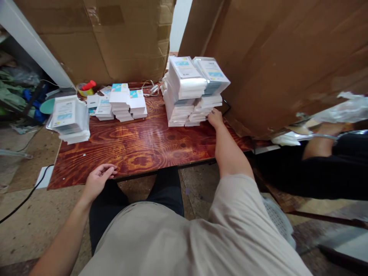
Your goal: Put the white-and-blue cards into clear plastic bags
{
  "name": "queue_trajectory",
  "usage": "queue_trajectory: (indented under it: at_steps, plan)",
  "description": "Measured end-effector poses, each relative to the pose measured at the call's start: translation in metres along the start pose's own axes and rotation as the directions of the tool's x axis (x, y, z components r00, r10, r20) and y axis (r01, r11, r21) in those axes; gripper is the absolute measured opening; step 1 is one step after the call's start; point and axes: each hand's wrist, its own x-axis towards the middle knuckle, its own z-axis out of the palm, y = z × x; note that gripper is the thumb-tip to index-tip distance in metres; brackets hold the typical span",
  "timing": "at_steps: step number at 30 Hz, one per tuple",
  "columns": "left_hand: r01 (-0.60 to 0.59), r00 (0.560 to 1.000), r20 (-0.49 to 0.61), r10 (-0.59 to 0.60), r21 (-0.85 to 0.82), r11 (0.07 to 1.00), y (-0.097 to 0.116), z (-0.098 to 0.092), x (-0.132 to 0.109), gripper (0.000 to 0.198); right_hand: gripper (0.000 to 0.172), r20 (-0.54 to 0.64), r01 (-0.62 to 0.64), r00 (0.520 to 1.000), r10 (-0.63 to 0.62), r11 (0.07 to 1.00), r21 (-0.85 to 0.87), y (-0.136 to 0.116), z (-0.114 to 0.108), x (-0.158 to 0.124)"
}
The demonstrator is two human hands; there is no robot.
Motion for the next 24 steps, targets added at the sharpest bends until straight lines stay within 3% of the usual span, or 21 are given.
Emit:
queue_trajectory:
  at_steps: [3, 6, 8, 9, 10, 12, 13, 14, 15, 17, 22, 24]
  plan:
    - [0.010, 1.000, -0.002, -0.010, -0.011, 1.000, -0.003, 0.000, -0.001, 0.055, 0.031, -0.182, -0.100, 0.978, 0.103, 0.995, 0.022, -0.008, -0.013, -0.005]
    - [0.004, 1.000, 0.003, -0.004, -0.025, 1.000, -0.006, 0.000, -0.001, 0.053, 0.044, -0.499, -0.196, 0.844, 0.197, 0.979, 0.055, -0.032, -0.021, -0.029]
    - [-0.003, 1.000, -0.010, 0.003, -0.029, 1.000, -0.006, 0.001, -0.001, 0.052, 0.052, -0.582, -0.128, 0.801, 0.142, 0.990, 0.065, -0.060, -0.018, -0.060]
    - [-0.002, 1.000, -0.024, 0.001, -0.030, 1.000, -0.006, 0.003, -0.001, 0.052, 0.050, -0.595, 0.024, 0.803, 0.034, 0.996, 0.089, -0.079, -0.012, -0.080]
    - [0.001, 0.999, -0.037, -0.002, -0.034, 0.999, -0.004, 0.005, -0.001, 0.051, 0.044, -0.513, 0.199, 0.851, -0.110, 0.972, 0.122, -0.100, -0.005, -0.101]
    - [0.000, 0.999, -0.052, -0.003, -0.056, 0.998, 0.000, 0.012, -0.002, 0.050, 0.028, -0.312, 0.392, 0.893, -0.325, 0.902, 0.181, -0.149, 0.014, -0.143]
    - [-0.009, 0.998, -0.055, 0.005, -0.073, 0.997, 0.003, 0.015, -0.002, 0.048, 0.026, -0.171, 0.493, 0.869, -0.464, 0.832, 0.253, -0.176, 0.024, -0.159]
    - [-0.025, 0.998, -0.052, 0.021, -0.089, 0.996, 0.005, 0.018, -0.002, 0.046, 0.026, -0.075, 0.565, 0.815, -0.574, 0.759, 0.325, -0.205, 0.034, -0.172]
    - [-0.050, 0.997, -0.056, 0.045, -0.096, 0.994, 0.008, 0.020, -0.003, 0.044, 0.027, -0.029, 0.596, 0.773, -0.634, 0.709, 0.377, -0.234, 0.043, -0.180]
    - [-0.117, 0.991, -0.072, 0.111, -0.074, 0.990, 0.011, 0.020, -0.005, 0.040, 0.025, 0.039, 0.586, 0.759, -0.650, 0.707, 0.396, -0.290, 0.061, -0.181]
    - [-0.215, 0.964, -0.143, 0.223, 0.069, 0.974, 0.005, -0.003, -0.014, 0.032, 0.028, 0.270, 0.317, 0.889, -0.371, 0.922, 0.224, -0.397, 0.102, -0.120]
    - [-0.216, 0.953, -0.192, 0.234, 0.111, 0.970, 0.000, -0.015, -0.018, 0.031, 0.047, 0.275, 0.261, 0.921, -0.276, 0.961, 0.092, -0.423, 0.117, -0.093]
